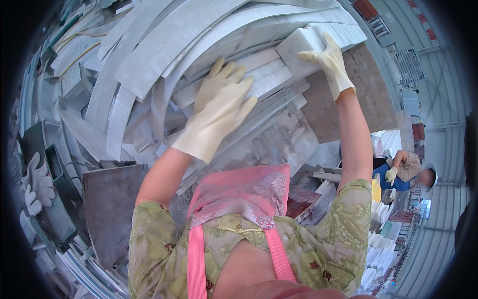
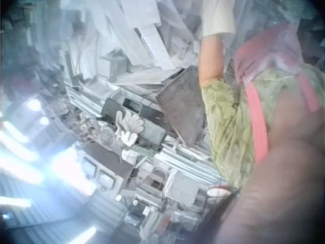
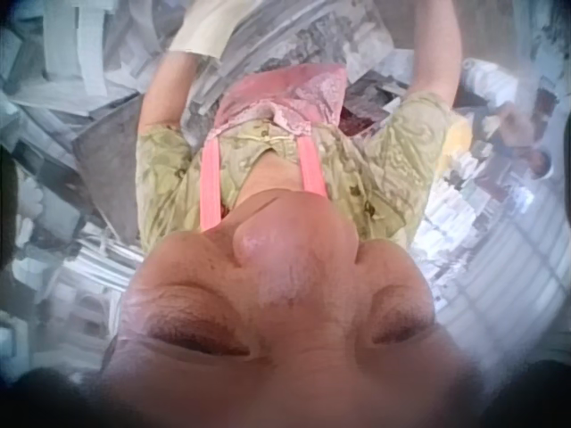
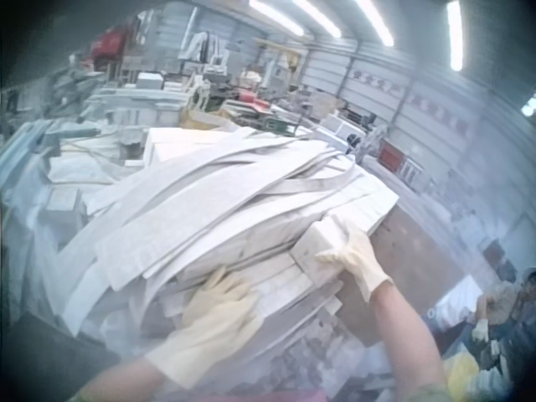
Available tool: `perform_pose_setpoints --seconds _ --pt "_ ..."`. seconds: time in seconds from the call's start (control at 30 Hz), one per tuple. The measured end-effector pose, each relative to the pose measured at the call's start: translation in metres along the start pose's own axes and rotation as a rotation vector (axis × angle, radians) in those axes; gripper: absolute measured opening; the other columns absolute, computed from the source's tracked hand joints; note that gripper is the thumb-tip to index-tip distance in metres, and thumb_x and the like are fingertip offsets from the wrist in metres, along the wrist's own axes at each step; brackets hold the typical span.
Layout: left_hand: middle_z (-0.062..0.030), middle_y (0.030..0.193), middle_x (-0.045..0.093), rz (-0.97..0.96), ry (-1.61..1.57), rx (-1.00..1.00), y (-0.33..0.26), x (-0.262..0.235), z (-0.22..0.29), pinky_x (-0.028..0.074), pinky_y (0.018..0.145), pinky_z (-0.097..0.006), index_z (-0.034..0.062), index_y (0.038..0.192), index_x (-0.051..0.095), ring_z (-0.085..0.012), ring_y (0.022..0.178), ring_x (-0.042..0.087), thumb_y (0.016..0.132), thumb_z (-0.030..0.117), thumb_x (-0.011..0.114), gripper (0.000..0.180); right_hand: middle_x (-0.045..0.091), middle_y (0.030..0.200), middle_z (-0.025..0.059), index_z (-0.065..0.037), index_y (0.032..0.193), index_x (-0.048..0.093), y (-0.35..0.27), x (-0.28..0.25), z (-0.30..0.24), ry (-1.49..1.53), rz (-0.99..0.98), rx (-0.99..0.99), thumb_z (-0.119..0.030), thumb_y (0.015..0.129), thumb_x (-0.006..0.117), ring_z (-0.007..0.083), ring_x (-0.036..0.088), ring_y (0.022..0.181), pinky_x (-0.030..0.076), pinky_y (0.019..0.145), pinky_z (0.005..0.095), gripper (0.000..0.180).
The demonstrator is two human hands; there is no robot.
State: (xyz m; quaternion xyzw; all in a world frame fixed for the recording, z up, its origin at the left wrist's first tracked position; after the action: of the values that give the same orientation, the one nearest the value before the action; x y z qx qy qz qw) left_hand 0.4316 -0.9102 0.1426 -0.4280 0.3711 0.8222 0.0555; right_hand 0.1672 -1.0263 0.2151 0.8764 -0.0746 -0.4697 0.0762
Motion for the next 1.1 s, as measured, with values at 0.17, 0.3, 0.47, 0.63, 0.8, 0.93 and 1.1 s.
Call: perform_pose_setpoints --seconds 0.17,0.3,0.47,0.63,0.8,0.93,1.1 --pt "-0.0177 0.132 0.065 -0.011 0.011 -0.019 -0.001 0.009 -0.004 0.037 0.116 -0.050 0.0049 0.118 0.070 -0.0388 0.132 0.053 0.089 0.032 0.067 0.040 0.069 0.123 0.0215 -0.009 0.142 0.055 0.015 0.003 0.004 -0.294 0.014 -0.050 -0.038 0.060 0.089 0.0354 0.065 0.118 0.052 0.099 0.0423 0.093" --pt "-0.0199 0.129 0.066 0.013 0.026 0.031 -0.002 0.007 -0.003 0.036 0.116 -0.051 0.0042 0.118 0.071 -0.0388 0.130 0.055 0.090 0.031 0.066 0.039 0.067 0.130 0.0204 -0.010 0.142 0.057 0.009 0.006 -0.002 -0.356 0.027 -0.199 -0.050 0.063 0.085 0.0372 0.063 0.121 0.051 0.103 0.0444 0.093" --pt "-0.0236 0.126 0.067 -0.011 0.041 0.133 0.010 0.006 0.003 0.035 0.118 -0.052 -0.0017 0.119 0.070 -0.0411 0.124 0.059 0.092 0.021 0.069 0.036 0.068 0.122 0.0196 -0.001 0.117 0.070 -0.002 0.001 -0.011 -0.632 0.058 -0.204 -0.054 0.061 0.085 0.0327 0.064 0.117 0.051 0.100 0.0433 0.079" --pt "-0.0240 0.129 0.065 -0.057 0.080 0.114 0.007 0.011 0.002 0.033 0.119 -0.052 -0.0021 0.122 0.068 -0.0453 0.125 0.057 0.092 0.023 0.066 0.039 0.062 0.129 0.0186 0.004 0.121 0.063 0.003 -0.003 -0.014 -0.401 0.013 -0.164 -0.041 0.063 0.090 0.0341 0.063 0.119 0.054 0.093 0.0439 0.078" --pt "-0.0250 0.129 0.066 -0.045 0.070 0.125 0.005 0.013 0.000 0.033 0.119 -0.052 -0.0012 0.124 0.067 -0.0458 0.125 0.058 0.092 0.022 0.067 0.039 0.072 0.123 0.0144 -0.009 0.116 0.076 0.024 -0.009 -0.006 -0.425 -0.144 -0.007 -0.040 0.070 0.085 0.0348 0.068 0.115 0.052 0.098 0.0499 0.056" --pt "-0.0250 0.129 0.066 -0.020 0.042 0.120 0.005 0.008 0.004 0.033 0.119 -0.052 -0.0008 0.123 0.068 -0.0454 0.126 0.058 0.091 0.022 0.068 0.039 0.071 0.124 0.0151 -0.009 0.117 0.075 0.024 -0.009 -0.011 -0.564 -0.183 -0.038 -0.046 0.073 0.084 0.0381 0.067 0.115 0.049 0.103 0.0549 0.059" --pt "-0.0237 0.126 0.067 -0.039 -0.013 0.158 0.009 0.009 0.011 0.034 0.118 -0.052 -0.0002 0.122 0.068 -0.0436 0.123 0.059 0.088 0.023 0.071 0.040 0.062 0.138 0.0154 -0.005 0.128 0.066 0.035 0.002 0.006 -0.504 0.015 -0.210 -0.064 0.070 0.081 0.0342 0.060 0.125 0.050 0.102 0.0456 0.084"
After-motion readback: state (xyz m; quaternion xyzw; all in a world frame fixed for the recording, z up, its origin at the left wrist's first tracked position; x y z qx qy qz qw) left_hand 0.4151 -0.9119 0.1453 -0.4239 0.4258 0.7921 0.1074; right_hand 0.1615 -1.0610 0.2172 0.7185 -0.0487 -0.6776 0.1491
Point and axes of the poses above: each hand's wrist, its own y-axis towards the middle knuckle, its own x-axis out of the palm, z = x × y, the point moved 6 cm from there along y, towards the middle knuckle
